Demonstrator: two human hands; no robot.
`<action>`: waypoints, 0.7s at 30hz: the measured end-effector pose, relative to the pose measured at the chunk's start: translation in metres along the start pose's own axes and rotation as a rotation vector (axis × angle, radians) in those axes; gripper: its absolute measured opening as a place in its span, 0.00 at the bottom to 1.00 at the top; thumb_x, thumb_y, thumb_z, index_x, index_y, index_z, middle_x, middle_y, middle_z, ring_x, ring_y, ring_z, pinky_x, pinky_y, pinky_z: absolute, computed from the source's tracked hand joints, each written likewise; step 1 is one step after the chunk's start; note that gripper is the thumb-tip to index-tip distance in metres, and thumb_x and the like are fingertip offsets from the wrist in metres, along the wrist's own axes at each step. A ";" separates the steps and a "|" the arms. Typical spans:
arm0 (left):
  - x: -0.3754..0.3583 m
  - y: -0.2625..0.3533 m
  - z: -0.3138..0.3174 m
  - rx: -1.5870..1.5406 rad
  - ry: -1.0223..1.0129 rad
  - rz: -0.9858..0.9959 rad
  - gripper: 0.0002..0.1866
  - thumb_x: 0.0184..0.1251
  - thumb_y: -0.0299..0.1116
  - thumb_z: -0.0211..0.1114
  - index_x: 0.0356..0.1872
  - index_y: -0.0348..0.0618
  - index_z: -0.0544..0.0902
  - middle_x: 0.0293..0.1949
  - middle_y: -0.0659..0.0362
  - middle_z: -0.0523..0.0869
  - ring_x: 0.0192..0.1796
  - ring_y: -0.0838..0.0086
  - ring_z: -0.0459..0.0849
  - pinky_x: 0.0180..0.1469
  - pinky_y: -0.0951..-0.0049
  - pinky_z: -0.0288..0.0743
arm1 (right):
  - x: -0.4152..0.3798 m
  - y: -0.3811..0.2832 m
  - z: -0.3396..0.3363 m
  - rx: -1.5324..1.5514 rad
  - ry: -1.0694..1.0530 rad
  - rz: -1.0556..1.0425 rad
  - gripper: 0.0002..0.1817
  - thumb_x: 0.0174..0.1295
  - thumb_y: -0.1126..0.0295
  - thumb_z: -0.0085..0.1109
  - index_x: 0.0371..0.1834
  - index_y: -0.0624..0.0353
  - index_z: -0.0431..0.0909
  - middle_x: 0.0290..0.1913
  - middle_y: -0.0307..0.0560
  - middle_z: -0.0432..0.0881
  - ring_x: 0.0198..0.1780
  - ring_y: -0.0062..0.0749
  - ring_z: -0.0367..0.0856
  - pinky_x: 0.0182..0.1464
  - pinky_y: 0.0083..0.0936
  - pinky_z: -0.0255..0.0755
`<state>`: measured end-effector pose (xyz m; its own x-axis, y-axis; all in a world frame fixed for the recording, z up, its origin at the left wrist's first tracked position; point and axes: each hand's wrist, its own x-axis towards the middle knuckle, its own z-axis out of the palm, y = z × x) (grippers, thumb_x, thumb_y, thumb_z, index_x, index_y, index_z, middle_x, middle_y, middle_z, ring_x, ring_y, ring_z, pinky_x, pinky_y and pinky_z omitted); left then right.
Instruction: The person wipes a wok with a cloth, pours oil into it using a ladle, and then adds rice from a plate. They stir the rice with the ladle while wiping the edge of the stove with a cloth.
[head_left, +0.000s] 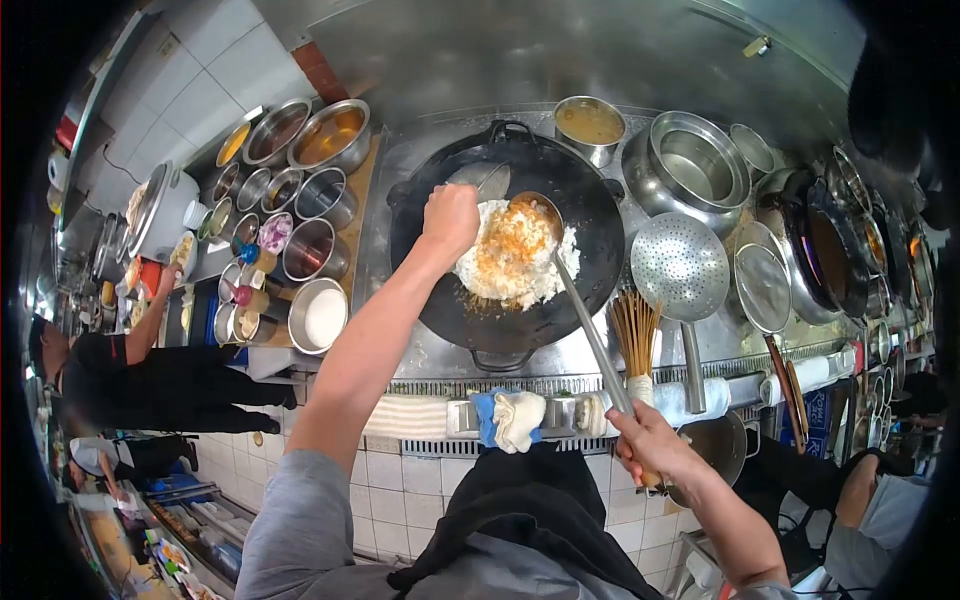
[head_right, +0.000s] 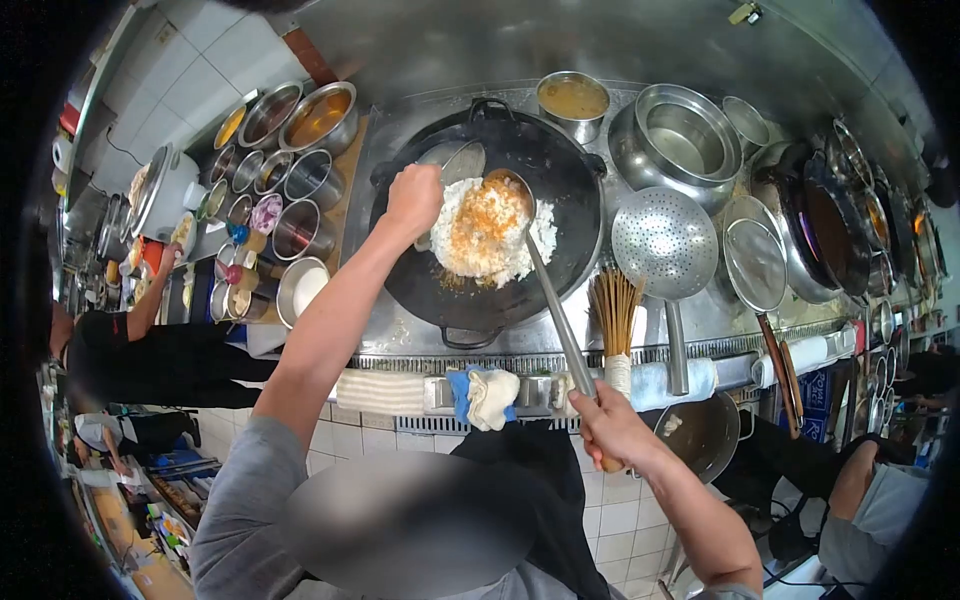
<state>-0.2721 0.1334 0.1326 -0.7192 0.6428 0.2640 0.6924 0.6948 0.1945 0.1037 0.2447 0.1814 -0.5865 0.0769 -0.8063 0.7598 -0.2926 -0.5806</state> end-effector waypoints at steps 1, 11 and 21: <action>-0.001 -0.003 0.000 -0.009 0.003 -0.001 0.08 0.50 0.21 0.54 0.26 0.33 0.82 0.30 0.38 0.82 0.38 0.46 0.82 0.41 0.54 0.78 | 0.003 -0.001 0.000 -0.122 0.030 -0.038 0.16 0.68 0.58 0.46 0.45 0.61 0.62 0.16 0.36 0.64 0.10 0.19 0.63 0.10 0.21 0.62; -0.014 -0.026 -0.001 0.011 0.109 0.059 0.08 0.49 0.21 0.54 0.27 0.31 0.82 0.31 0.34 0.81 0.38 0.43 0.82 0.42 0.53 0.78 | 0.078 0.041 -0.013 -1.404 0.688 -0.355 0.12 0.57 0.69 0.53 0.39 0.65 0.66 0.22 0.61 0.80 0.27 0.57 0.81 0.34 0.46 0.77; -0.066 0.034 -0.085 0.110 0.334 0.075 0.04 0.53 0.23 0.56 0.27 0.33 0.77 0.36 0.35 0.77 0.36 0.45 0.81 0.39 0.55 0.79 | -0.011 0.020 -0.057 -1.090 0.606 -0.640 0.29 0.54 0.74 0.57 0.62 0.63 0.64 0.24 0.63 0.79 0.27 0.58 0.79 0.34 0.47 0.72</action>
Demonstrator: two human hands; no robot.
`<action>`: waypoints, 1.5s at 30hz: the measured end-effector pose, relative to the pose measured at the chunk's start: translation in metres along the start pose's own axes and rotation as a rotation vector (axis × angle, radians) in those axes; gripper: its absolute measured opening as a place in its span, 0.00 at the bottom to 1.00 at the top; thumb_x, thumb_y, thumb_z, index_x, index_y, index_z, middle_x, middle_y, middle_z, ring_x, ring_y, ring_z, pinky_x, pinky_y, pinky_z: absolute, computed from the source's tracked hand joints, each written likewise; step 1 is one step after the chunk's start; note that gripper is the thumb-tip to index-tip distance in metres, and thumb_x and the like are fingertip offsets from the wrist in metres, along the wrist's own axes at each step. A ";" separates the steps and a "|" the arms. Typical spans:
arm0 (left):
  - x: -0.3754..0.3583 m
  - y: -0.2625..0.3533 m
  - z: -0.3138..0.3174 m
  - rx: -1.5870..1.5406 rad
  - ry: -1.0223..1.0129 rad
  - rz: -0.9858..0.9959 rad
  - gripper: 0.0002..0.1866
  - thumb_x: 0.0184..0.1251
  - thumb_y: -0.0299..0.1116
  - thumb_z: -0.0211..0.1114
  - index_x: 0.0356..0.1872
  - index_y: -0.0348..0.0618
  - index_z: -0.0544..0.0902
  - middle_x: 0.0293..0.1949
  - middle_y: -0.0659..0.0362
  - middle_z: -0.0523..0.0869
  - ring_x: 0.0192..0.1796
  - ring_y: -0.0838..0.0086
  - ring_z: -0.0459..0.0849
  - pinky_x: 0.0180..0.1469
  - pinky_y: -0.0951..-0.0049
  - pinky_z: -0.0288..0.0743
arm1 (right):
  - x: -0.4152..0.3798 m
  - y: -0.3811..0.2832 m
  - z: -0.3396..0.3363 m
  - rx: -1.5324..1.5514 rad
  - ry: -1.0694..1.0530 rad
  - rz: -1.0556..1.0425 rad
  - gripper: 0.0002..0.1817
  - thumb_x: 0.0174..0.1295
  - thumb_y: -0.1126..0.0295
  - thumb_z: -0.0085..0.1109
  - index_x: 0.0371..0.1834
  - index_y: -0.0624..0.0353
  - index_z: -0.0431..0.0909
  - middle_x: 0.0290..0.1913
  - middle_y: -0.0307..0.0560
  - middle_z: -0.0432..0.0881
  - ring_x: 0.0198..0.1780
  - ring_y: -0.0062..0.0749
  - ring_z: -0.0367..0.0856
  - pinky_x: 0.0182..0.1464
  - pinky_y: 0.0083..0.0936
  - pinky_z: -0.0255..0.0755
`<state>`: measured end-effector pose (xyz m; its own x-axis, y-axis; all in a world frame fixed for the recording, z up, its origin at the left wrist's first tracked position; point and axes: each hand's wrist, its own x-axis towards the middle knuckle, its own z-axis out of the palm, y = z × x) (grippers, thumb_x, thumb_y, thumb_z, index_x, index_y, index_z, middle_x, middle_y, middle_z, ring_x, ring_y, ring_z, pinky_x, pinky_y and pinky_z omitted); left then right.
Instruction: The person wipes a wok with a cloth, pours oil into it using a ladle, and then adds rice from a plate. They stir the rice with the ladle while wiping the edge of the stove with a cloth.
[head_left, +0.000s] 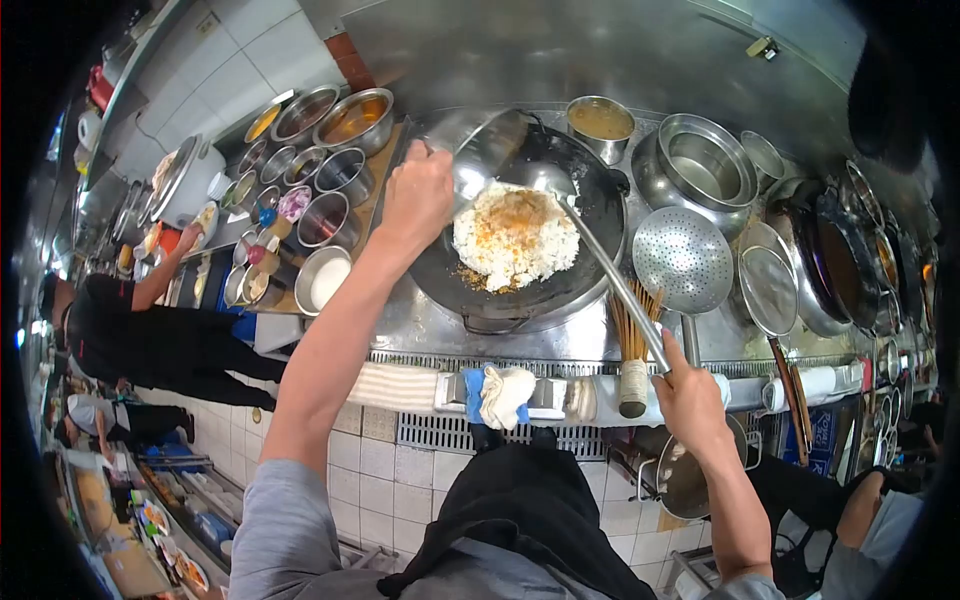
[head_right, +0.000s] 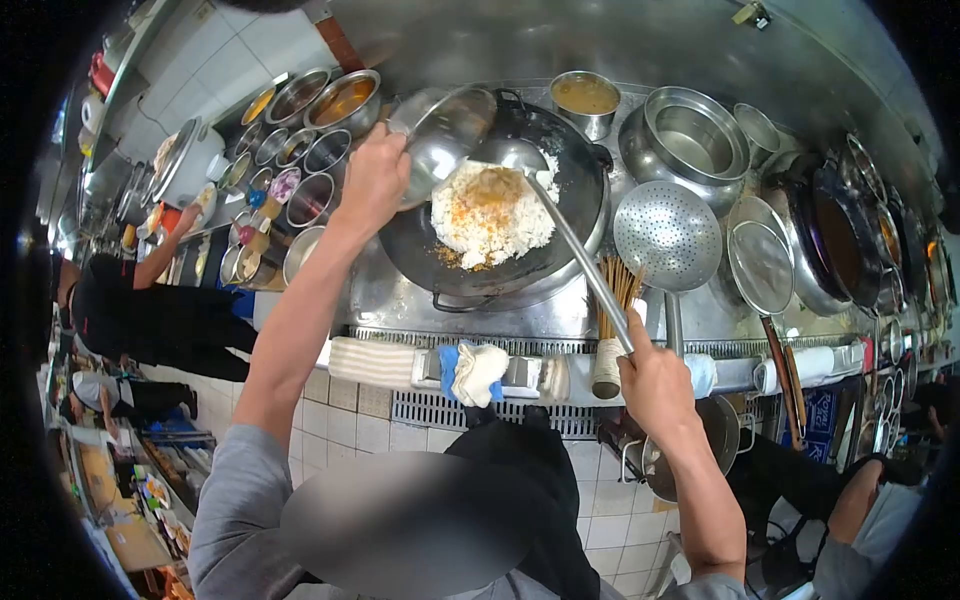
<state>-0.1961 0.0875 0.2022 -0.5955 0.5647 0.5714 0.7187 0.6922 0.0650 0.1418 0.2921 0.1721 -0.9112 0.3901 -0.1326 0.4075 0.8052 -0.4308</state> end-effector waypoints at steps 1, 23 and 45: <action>-0.007 0.003 0.000 -0.042 0.030 -0.004 0.04 0.54 0.23 0.55 0.26 0.33 0.77 0.35 0.35 0.78 0.35 0.45 0.81 0.40 0.54 0.78 | -0.002 0.001 -0.007 0.043 0.005 -0.007 0.32 0.55 0.74 0.58 0.66 0.60 0.62 0.24 0.63 0.79 0.27 0.58 0.79 0.34 0.47 0.72; -0.408 -0.052 -0.146 -1.130 0.709 -1.401 0.06 0.58 0.24 0.54 0.34 0.32 0.75 0.31 0.53 0.82 0.27 0.69 0.84 0.28 0.63 0.84 | 0.058 -0.024 0.070 -0.196 -0.114 -0.278 0.33 0.61 0.66 0.52 0.71 0.47 0.55 0.36 0.69 0.79 0.40 0.63 0.78 0.45 0.48 0.70; -1.054 0.150 -0.421 0.267 1.550 -1.805 0.18 0.57 0.32 0.67 0.47 0.34 0.79 0.43 0.53 0.82 0.40 0.67 0.82 0.43 0.72 0.78 | 0.163 0.074 0.184 0.061 -0.340 -0.344 0.10 0.52 0.71 0.54 0.35 0.66 0.74 0.22 0.52 0.78 0.21 0.36 0.75 0.23 0.33 0.69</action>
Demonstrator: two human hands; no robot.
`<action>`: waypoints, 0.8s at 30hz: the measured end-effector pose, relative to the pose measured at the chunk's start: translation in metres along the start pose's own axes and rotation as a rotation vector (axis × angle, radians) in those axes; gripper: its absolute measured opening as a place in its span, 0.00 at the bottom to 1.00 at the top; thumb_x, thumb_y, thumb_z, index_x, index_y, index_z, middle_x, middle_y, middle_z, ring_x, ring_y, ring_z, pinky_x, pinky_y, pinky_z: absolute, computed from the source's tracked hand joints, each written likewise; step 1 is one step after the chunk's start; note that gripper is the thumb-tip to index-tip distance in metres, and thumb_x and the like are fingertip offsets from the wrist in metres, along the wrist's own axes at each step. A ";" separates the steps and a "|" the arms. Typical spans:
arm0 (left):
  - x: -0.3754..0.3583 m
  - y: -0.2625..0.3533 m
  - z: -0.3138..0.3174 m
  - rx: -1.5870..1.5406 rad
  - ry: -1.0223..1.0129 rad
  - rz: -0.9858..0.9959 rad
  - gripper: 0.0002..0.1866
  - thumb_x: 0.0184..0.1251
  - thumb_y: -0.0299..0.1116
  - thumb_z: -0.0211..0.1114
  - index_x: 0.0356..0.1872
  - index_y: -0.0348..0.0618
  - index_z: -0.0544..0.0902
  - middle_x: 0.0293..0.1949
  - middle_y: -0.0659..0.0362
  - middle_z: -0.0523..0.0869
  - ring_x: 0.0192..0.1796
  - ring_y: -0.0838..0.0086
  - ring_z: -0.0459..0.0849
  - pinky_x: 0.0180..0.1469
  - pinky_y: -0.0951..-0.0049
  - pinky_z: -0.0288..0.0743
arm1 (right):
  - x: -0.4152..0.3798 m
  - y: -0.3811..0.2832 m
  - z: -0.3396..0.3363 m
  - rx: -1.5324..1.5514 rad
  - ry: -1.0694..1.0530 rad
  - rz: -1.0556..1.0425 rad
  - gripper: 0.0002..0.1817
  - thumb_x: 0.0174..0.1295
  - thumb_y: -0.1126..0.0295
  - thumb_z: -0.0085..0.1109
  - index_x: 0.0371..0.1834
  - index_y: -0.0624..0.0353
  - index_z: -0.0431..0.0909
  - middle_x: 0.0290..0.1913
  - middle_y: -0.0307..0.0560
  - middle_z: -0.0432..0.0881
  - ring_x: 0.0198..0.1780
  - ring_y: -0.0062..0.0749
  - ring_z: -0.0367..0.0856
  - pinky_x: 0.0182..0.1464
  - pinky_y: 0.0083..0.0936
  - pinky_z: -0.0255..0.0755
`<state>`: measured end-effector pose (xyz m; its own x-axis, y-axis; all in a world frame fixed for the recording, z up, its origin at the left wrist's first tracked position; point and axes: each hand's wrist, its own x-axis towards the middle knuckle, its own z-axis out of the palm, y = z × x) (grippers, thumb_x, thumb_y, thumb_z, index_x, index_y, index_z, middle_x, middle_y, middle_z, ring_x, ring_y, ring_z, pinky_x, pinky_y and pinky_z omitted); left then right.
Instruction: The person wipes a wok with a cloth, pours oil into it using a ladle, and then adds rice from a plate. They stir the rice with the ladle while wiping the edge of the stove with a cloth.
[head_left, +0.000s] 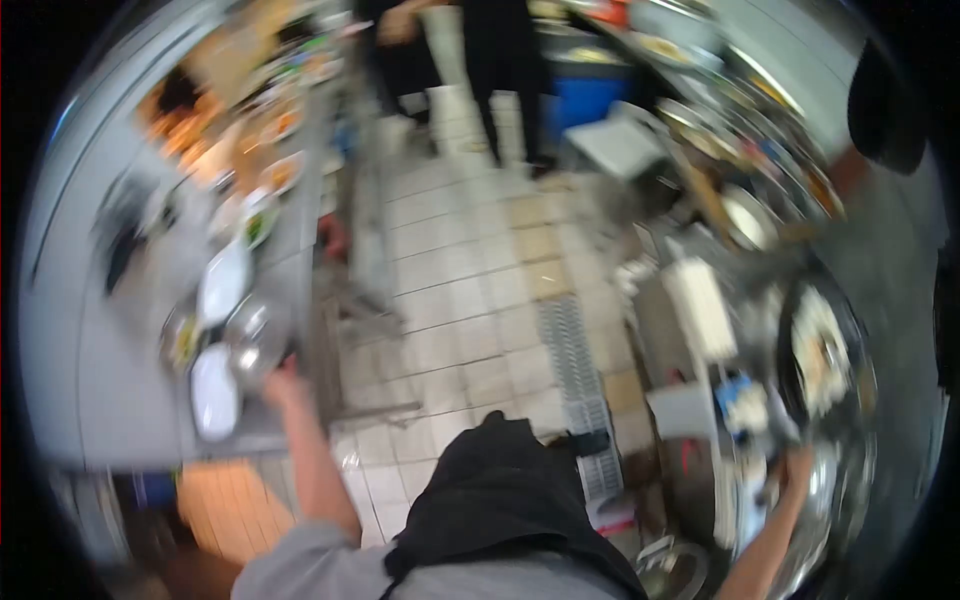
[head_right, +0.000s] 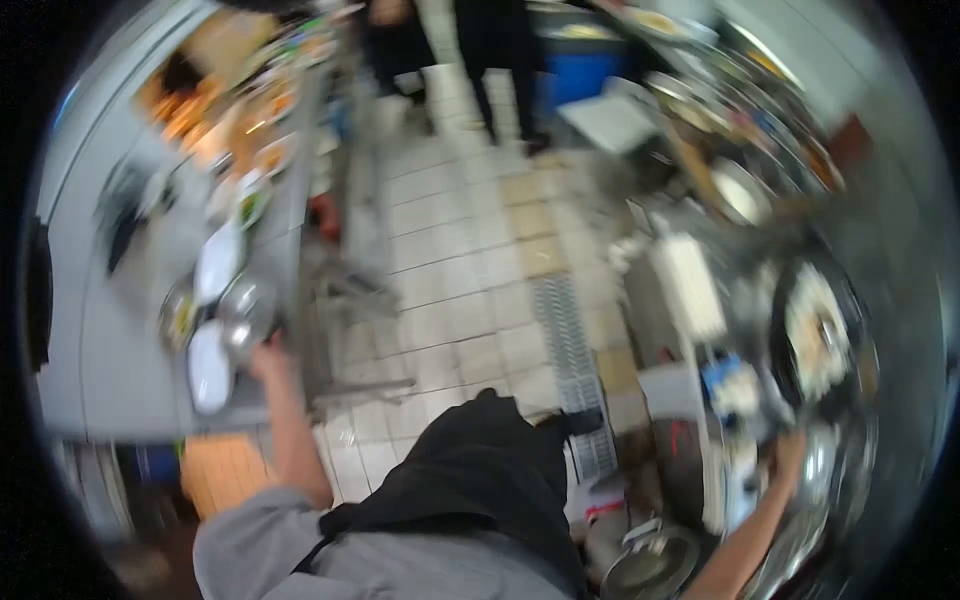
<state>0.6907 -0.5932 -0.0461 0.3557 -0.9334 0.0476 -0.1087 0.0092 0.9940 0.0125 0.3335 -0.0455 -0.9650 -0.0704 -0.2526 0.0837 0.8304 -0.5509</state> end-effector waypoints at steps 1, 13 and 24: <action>-0.010 0.008 -0.002 0.460 -0.102 0.211 0.18 0.60 0.35 0.64 0.47 0.33 0.79 0.44 0.53 0.82 0.42 0.66 0.81 0.44 0.70 0.78 | -0.026 -0.058 0.003 -0.029 0.111 -0.042 0.09 0.56 0.71 0.54 0.37 0.64 0.71 0.15 0.47 0.72 0.17 0.31 0.73 0.17 0.31 0.64; -0.222 -0.083 0.194 0.288 -0.874 -0.535 0.27 0.65 0.45 0.54 0.61 0.45 0.62 0.53 0.47 0.71 0.47 0.55 0.77 0.41 0.58 0.78 | -0.191 -0.217 -0.031 0.116 0.361 0.188 0.34 0.61 0.73 0.53 0.72 0.46 0.54 0.33 0.54 0.81 0.22 0.27 0.76 0.26 0.28 0.71; -0.715 -0.080 0.364 0.447 -1.988 -0.367 0.40 0.52 0.33 0.67 0.67 0.39 0.59 0.57 0.50 0.75 0.58 0.66 0.74 0.56 0.71 0.68 | -0.193 -0.203 -0.079 0.275 0.177 0.234 0.34 0.60 0.76 0.51 0.72 0.55 0.53 0.30 0.49 0.80 0.18 0.25 0.72 0.24 0.24 0.70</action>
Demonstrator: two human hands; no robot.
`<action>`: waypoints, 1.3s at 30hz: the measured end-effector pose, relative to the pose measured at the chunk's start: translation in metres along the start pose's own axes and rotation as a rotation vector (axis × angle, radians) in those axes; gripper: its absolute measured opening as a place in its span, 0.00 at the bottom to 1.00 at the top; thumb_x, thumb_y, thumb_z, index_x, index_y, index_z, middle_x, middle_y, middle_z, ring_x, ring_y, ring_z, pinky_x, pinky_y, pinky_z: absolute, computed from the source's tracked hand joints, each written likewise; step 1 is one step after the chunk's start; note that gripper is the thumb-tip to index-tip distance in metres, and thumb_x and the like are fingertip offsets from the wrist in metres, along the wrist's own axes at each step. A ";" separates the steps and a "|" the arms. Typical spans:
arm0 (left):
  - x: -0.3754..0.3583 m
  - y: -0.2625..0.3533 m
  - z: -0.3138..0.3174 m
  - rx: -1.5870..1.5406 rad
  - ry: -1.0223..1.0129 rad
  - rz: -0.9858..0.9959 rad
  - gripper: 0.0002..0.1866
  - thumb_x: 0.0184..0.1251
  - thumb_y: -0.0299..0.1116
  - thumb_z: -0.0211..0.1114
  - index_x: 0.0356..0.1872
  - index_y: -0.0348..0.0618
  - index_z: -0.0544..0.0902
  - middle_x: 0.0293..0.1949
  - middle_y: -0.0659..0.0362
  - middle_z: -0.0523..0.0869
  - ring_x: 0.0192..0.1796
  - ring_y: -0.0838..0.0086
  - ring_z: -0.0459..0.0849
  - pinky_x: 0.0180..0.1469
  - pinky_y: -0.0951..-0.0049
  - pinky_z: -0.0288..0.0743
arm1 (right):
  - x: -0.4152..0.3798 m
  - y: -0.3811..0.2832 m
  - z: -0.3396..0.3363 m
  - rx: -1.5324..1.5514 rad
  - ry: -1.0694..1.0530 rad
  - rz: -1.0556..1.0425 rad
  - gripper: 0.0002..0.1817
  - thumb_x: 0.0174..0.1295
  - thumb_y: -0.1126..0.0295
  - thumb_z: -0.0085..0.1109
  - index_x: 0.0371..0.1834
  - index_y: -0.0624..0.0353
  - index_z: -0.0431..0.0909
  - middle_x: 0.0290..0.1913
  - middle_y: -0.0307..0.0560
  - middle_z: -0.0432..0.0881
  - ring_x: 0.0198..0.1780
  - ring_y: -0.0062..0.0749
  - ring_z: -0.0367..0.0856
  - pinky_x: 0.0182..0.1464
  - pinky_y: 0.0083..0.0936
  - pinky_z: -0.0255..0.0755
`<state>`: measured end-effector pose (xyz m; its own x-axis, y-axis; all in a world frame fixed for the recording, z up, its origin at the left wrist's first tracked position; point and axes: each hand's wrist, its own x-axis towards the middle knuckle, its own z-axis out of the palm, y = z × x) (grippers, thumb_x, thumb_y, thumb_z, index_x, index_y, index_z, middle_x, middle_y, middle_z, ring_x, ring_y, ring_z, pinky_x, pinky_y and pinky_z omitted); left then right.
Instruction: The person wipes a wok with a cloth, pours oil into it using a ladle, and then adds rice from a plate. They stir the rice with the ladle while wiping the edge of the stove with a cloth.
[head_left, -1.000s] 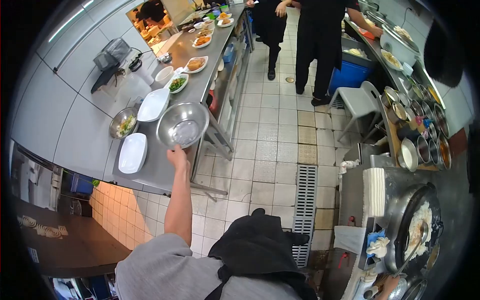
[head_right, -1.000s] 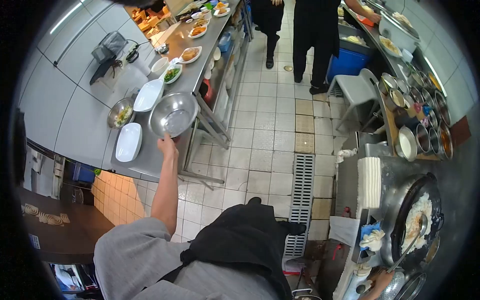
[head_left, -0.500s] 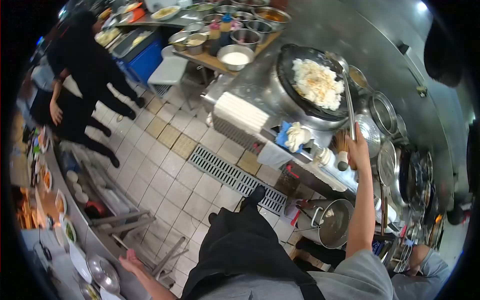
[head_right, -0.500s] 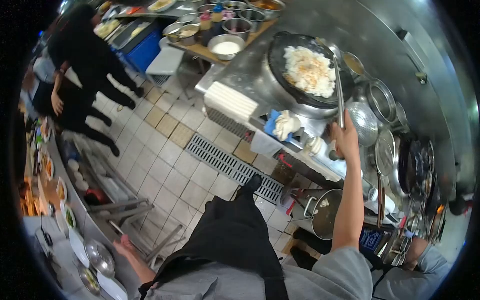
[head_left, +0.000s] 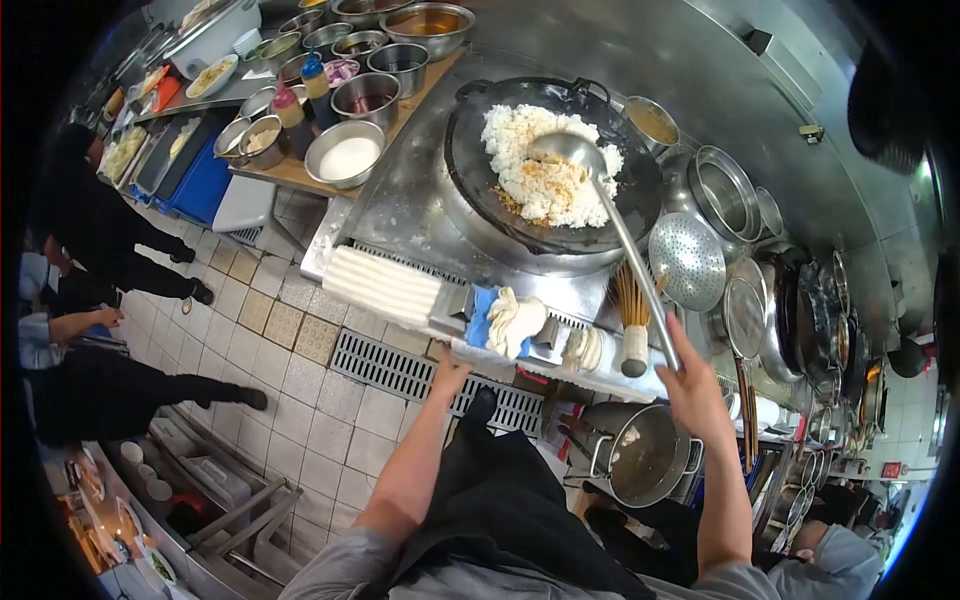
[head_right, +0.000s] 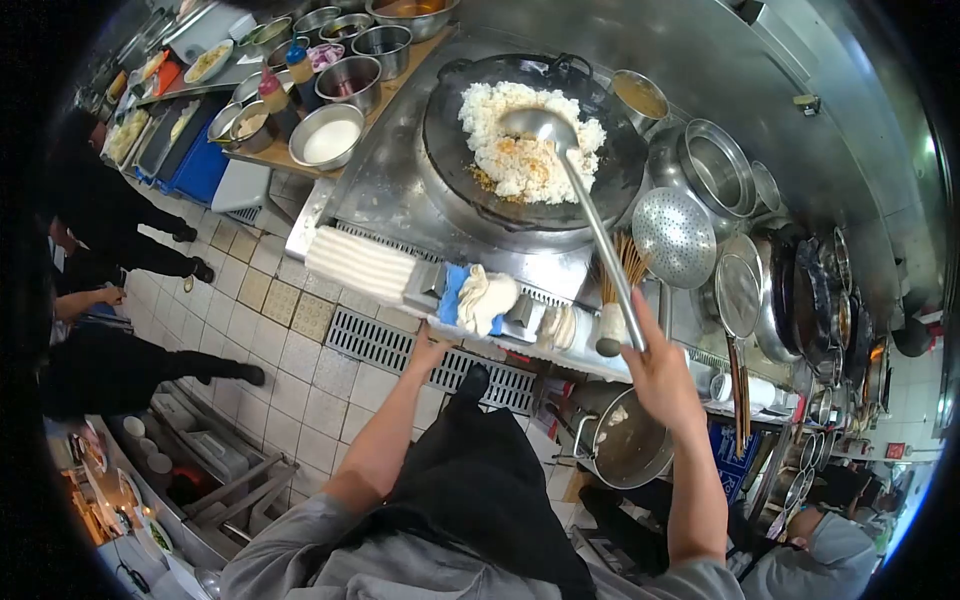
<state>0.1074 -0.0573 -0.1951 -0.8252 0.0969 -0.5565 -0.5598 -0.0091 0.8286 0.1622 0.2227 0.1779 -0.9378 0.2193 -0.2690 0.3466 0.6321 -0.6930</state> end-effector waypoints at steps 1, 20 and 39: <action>0.016 -0.011 0.015 0.148 0.046 0.032 0.36 0.52 0.33 0.67 0.64 0.38 0.64 0.52 0.49 0.78 0.54 0.65 0.78 0.54 0.69 0.70 | 0.006 0.025 0.003 -0.178 0.027 -0.205 0.34 0.60 0.76 0.51 0.72 0.54 0.53 0.29 0.48 0.80 0.17 0.23 0.70 0.23 0.24 0.69; -0.074 0.038 -0.049 1.071 -0.009 0.271 0.14 0.61 0.30 0.58 0.46 0.36 0.73 0.31 0.38 0.81 0.38 0.42 0.79 0.40 0.51 0.72 | 0.076 0.049 -0.009 0.107 0.016 -0.038 0.37 0.59 0.78 0.53 0.72 0.49 0.53 0.30 0.62 0.80 0.33 0.34 0.80 0.41 0.34 0.73; -0.035 0.184 0.098 1.419 -0.136 0.631 0.37 0.45 0.35 0.72 0.60 0.37 0.67 0.44 0.39 0.77 0.42 0.52 0.80 0.42 0.61 0.78 | 0.047 0.015 -0.001 -0.297 0.097 -0.115 0.38 0.56 0.77 0.53 0.72 0.49 0.53 0.23 0.64 0.78 0.26 0.55 0.80 0.31 0.39 0.72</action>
<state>0.0406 0.0347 -0.0172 -0.8341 0.5267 -0.1636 0.4538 0.8240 0.3393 0.1229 0.2432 0.1557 -0.9727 0.1947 -0.1259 0.2316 0.8428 -0.4858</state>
